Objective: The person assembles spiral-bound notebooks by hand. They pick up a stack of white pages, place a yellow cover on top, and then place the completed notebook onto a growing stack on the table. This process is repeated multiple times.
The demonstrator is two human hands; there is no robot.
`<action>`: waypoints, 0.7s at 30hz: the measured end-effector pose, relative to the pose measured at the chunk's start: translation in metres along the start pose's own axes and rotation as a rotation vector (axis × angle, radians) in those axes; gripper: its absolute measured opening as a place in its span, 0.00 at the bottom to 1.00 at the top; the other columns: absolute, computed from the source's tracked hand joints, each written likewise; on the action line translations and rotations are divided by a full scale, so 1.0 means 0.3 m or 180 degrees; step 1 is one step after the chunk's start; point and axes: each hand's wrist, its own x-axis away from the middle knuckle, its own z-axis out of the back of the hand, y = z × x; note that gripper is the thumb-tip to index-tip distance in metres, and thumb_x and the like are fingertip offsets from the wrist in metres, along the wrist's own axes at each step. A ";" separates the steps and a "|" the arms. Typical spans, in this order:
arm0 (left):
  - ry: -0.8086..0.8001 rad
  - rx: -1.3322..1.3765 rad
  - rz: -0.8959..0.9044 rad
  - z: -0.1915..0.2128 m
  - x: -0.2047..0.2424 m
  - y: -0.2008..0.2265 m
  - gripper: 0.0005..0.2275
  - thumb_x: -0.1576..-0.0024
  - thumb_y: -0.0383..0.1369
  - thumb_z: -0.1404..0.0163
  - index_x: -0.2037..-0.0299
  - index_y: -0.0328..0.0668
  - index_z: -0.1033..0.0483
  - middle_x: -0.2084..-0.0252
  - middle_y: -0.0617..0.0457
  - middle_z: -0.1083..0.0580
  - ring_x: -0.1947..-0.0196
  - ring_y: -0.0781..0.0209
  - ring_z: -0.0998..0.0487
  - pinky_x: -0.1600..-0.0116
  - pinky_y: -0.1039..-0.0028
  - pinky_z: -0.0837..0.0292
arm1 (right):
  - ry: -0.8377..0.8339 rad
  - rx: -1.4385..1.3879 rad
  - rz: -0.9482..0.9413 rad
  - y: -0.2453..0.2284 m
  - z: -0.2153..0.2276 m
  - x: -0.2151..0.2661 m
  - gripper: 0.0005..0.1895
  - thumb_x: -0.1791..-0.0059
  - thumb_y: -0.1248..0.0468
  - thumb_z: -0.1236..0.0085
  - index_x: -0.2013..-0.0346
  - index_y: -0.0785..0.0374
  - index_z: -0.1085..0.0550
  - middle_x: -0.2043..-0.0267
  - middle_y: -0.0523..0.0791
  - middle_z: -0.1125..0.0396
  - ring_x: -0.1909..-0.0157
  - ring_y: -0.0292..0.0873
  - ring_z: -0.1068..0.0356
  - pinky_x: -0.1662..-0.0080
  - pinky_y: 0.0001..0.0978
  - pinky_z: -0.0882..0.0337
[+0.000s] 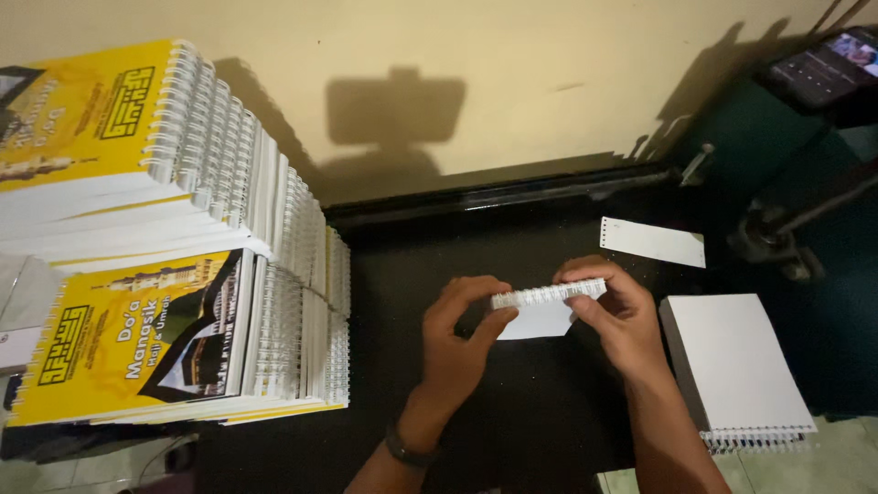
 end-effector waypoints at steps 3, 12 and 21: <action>-0.0006 -0.0083 -0.0094 0.000 -0.001 0.002 0.07 0.44 0.28 0.39 0.57 0.39 0.19 0.62 0.47 0.21 0.59 0.51 0.21 0.51 0.64 0.31 | -0.0045 -0.0120 0.0053 -0.014 -0.005 -0.005 0.12 0.53 0.72 0.40 0.55 0.73 0.25 0.57 0.56 0.30 0.52 0.48 0.33 0.57 0.35 0.29; -0.0050 0.0011 -0.0091 0.007 -0.003 0.019 0.07 0.43 0.26 0.41 0.55 0.38 0.19 0.63 0.47 0.22 0.63 0.55 0.23 0.55 0.66 0.33 | -0.0186 -0.0200 0.0245 -0.004 0.013 -0.008 0.11 0.53 0.74 0.40 0.56 0.73 0.25 0.60 0.56 0.31 0.53 0.48 0.33 0.57 0.36 0.31; -0.0195 0.0024 -0.0025 0.010 -0.007 0.017 0.06 0.40 0.30 0.43 0.55 0.39 0.19 0.64 0.46 0.21 0.62 0.55 0.23 0.53 0.65 0.33 | -0.0198 -0.0191 0.0236 -0.029 0.019 -0.009 0.12 0.55 0.73 0.38 0.56 0.73 0.24 0.60 0.56 0.30 0.56 0.48 0.33 0.59 0.38 0.32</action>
